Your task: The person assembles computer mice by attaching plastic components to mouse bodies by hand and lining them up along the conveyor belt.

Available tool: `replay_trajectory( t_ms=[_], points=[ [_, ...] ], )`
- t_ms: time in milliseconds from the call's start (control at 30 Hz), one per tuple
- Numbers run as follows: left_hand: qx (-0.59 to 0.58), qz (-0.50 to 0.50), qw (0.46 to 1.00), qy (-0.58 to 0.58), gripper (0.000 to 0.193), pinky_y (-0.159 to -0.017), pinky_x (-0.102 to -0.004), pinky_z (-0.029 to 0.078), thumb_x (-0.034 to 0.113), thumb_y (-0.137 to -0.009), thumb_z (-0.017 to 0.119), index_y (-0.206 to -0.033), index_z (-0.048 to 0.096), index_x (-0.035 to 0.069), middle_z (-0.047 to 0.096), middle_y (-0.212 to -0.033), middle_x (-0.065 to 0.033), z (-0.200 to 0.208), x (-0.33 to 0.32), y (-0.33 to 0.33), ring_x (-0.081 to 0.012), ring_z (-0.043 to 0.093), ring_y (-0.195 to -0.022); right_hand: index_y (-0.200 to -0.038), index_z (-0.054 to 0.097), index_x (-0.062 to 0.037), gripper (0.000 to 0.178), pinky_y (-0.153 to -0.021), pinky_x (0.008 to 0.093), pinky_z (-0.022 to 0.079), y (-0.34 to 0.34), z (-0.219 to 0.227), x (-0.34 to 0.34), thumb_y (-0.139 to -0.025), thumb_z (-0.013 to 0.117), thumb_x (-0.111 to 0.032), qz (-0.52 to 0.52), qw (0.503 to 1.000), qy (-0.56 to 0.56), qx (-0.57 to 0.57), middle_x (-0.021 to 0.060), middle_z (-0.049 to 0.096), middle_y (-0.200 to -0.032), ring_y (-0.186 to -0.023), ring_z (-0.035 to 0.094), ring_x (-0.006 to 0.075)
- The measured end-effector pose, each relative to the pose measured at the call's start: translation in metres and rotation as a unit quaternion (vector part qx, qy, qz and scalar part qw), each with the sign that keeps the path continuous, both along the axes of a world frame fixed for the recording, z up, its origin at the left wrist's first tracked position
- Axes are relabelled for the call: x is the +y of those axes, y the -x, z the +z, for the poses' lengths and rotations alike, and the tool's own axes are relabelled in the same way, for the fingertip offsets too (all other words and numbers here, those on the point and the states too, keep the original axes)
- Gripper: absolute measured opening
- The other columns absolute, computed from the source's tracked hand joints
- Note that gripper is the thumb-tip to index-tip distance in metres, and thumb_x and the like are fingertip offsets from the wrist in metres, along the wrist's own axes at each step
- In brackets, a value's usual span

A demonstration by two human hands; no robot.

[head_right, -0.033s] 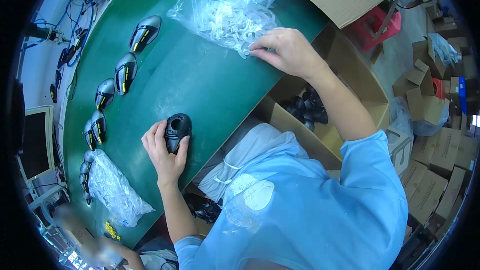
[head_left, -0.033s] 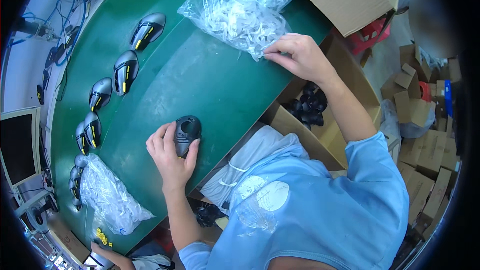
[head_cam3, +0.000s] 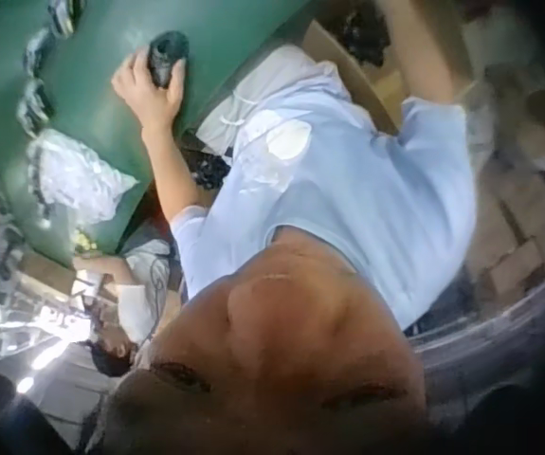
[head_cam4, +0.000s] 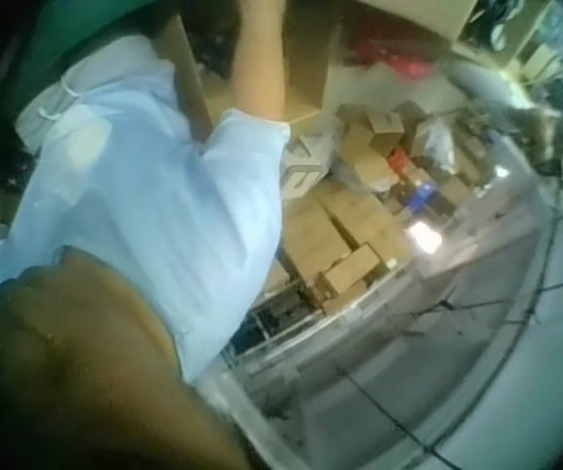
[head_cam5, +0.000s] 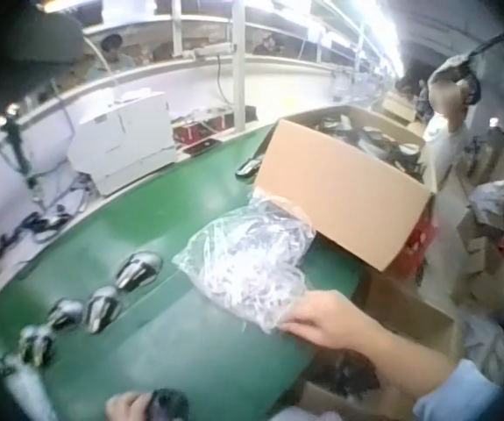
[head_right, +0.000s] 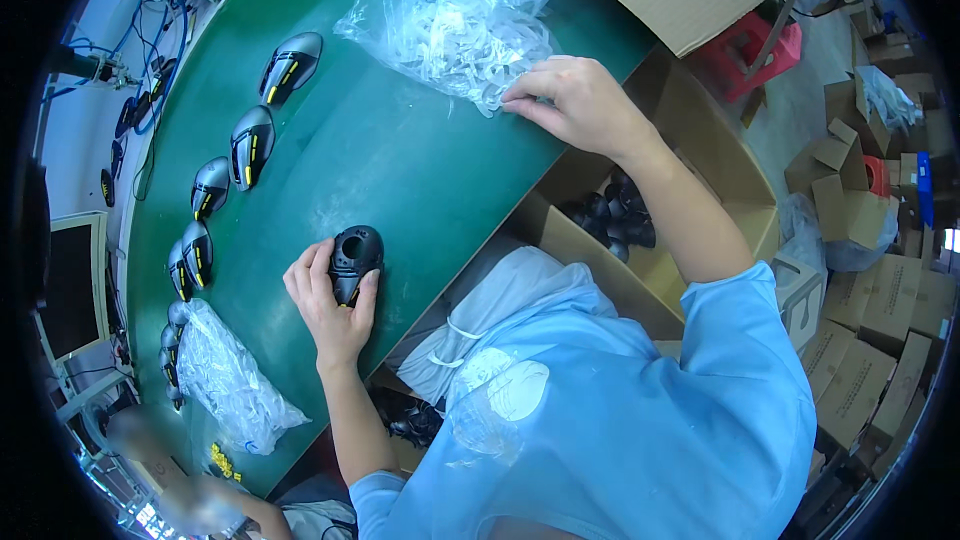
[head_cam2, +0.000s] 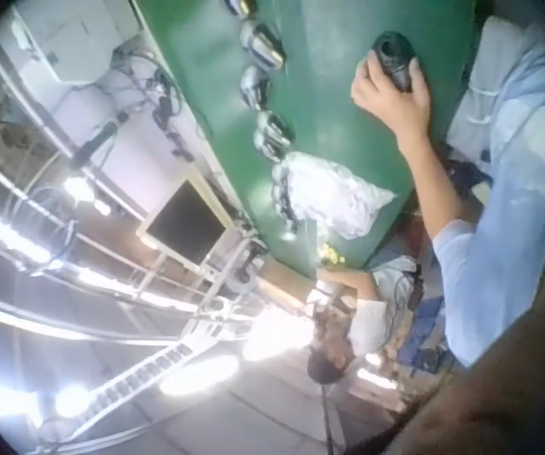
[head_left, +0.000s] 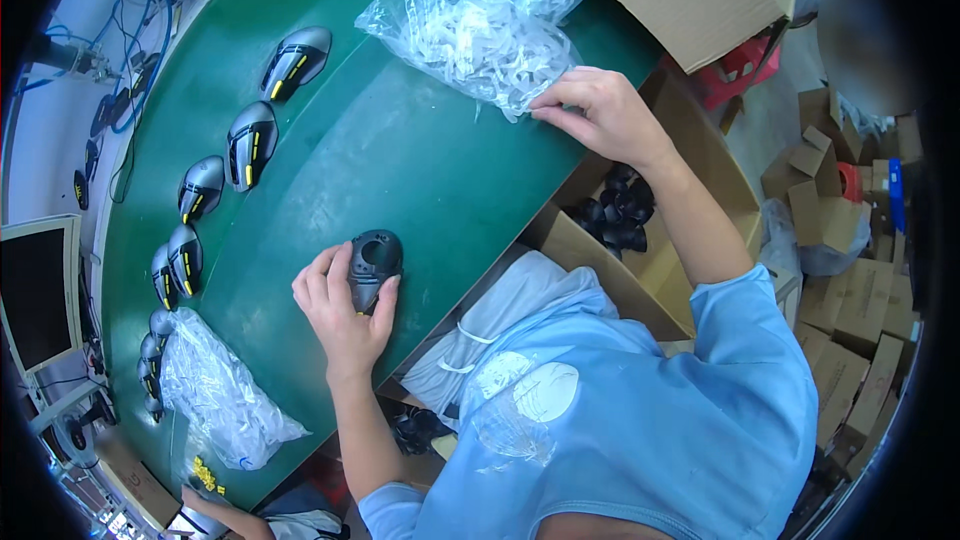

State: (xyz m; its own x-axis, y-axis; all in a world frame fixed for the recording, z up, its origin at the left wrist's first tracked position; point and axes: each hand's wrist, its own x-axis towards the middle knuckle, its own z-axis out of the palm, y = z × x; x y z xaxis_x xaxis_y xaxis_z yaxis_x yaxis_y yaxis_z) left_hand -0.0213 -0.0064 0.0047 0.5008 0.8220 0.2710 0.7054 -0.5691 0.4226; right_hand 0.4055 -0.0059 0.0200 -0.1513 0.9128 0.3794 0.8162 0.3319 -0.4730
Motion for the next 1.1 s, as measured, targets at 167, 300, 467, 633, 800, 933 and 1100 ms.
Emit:
replay_trajectory(
  t_ms=[167, 300, 467, 633, 800, 933, 1100],
  points=[
    [-0.012, 0.013, 1.000, -0.019, 0.065, -0.107, -0.0525, 0.045, 0.023, -0.084, 0.089, -0.140, 0.064, 0.001, 0.065, -0.133, -0.0195, -0.005, 0.000, -0.002, -0.0407, 0.055, -0.122, -0.096, 0.079, -0.0087, 0.015, -0.079, 0.0423, 0.058, 0.004, 0.017, -0.023, -0.094, 0.082, -0.023, -0.076, 0.996, 0.044, 0.012, 0.0086, 0.077, -0.092, -0.088, 0.073, 0.0302],
    [-0.017, 0.009, 0.999, -0.028, 0.065, -0.107, -0.0523, 0.045, 0.024, -0.084, 0.089, -0.140, 0.064, 0.002, 0.065, -0.132, -0.0194, -0.006, -0.001, -0.003, -0.0405, 0.055, -0.122, -0.097, 0.077, -0.0082, 0.016, -0.080, 0.0426, 0.057, 0.000, 0.009, -0.034, -0.095, 0.081, -0.024, -0.087, 0.991, 0.066, -0.078, 0.0090, 0.075, -0.094, -0.091, 0.072, 0.0299],
    [-0.006, 0.037, 0.999, -0.031, 0.066, -0.106, -0.0523, 0.045, 0.026, -0.083, 0.090, -0.139, 0.065, 0.002, 0.066, -0.131, -0.0191, -0.005, -0.002, 0.003, -0.0404, 0.056, -0.121, -0.095, 0.073, -0.0066, 0.015, -0.074, 0.0432, 0.055, 0.022, 0.014, -0.029, -0.096, 0.081, -0.019, 0.017, 0.996, 0.082, -0.010, 0.0100, 0.073, -0.092, -0.084, 0.069, 0.0303],
    [-0.045, -0.009, 0.998, -0.033, 0.077, -0.106, -0.0500, 0.044, 0.032, -0.079, 0.095, -0.142, 0.062, 0.002, 0.068, -0.131, -0.0173, -0.005, 0.005, -0.004, -0.0391, 0.058, -0.119, -0.096, 0.077, -0.0048, 0.006, -0.061, 0.0311, 0.046, 0.081, 0.027, -0.017, -0.094, 0.082, -0.009, 0.088, 0.953, 0.170, 0.235, 0.0045, 0.072, -0.083, -0.067, 0.061, 0.0150],
    [-0.073, 0.009, 0.997, 0.009, 0.086, -0.106, -0.0483, 0.043, 0.034, -0.074, 0.099, -0.144, 0.059, 0.003, 0.070, -0.130, -0.0115, -0.005, 0.005, 0.003, -0.0350, 0.059, -0.117, -0.102, 0.082, -0.0062, 0.009, -0.058, 0.0249, 0.040, 0.157, 0.010, 0.022, -0.094, 0.083, -0.010, 0.180, 0.904, 0.193, 0.337, -0.0005, 0.071, -0.081, -0.066, 0.054, 0.0060],
    [-0.097, 0.009, 0.995, 0.006, 0.085, -0.106, -0.0484, 0.043, 0.035, -0.074, 0.098, -0.143, 0.061, 0.005, 0.070, -0.132, -0.0105, -0.008, 0.002, 0.004, -0.0350, 0.059, -0.118, -0.104, 0.083, -0.0082, 0.012, -0.065, 0.0312, 0.049, 0.182, -0.002, 0.036, -0.093, 0.083, -0.011, 0.221, 0.912, 0.184, 0.291, 0.0037, 0.074, -0.086, -0.073, 0.064, 0.0164],
    [-0.093, -0.012, 0.994, -0.055, 0.071, -0.102, -0.0484, 0.048, 0.030, -0.074, 0.098, -0.135, 0.068, 0.008, 0.070, -0.132, -0.0147, -0.011, 0.002, 0.003, -0.0367, 0.063, -0.118, -0.105, 0.083, -0.0074, 0.016, -0.080, 0.0374, 0.059, 0.177, -0.013, 0.052, -0.089, 0.083, -0.007, 0.303, 0.938, 0.054, 0.159, 0.0068, 0.078, -0.099, -0.090, 0.073, 0.0264]
  ],
)
